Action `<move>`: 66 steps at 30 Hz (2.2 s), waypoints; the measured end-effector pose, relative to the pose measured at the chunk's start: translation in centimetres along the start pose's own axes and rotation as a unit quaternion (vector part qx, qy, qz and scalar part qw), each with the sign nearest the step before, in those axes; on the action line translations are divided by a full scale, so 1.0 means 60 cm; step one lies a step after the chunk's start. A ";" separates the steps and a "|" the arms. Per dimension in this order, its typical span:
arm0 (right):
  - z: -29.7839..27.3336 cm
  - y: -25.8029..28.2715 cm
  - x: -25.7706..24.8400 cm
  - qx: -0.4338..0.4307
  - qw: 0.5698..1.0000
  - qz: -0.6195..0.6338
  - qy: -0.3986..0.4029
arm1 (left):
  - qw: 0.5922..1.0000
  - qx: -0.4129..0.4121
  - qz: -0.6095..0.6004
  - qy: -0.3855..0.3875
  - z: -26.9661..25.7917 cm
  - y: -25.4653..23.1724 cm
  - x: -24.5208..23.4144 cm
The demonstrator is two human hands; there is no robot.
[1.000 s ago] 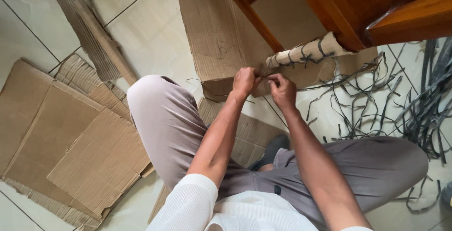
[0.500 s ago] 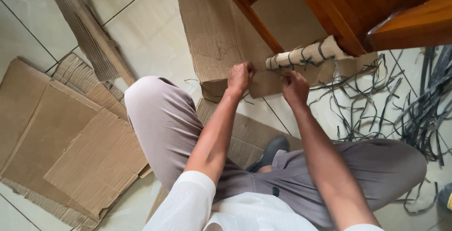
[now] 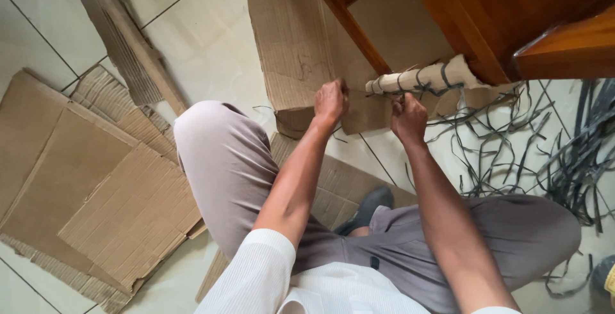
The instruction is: Wrapping the legs and frame of a wooden chair with protective cardboard and securing it with string.
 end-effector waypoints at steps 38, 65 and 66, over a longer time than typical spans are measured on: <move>-0.033 0.059 0.051 0.004 0.983 0.175 -0.054 | 0.989 -0.021 -0.102 0.102 -0.027 -0.071 -0.001; -0.055 -0.065 0.172 0.350 0.790 0.504 -0.016 | 0.865 -0.165 -0.441 0.176 0.015 0.042 0.192; -0.057 -0.061 0.172 0.350 0.789 0.504 -0.016 | 0.865 -0.166 -0.440 0.176 0.010 0.037 0.178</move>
Point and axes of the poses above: each hand's wrist, its own z-axis towards the middle knuckle, its own x-axis out of the palm, y = z × x, the point moved 8 cm from there along z, towards the middle knuckle, and after that the axes turned 2 degrees about z, right-handed, at the moved point
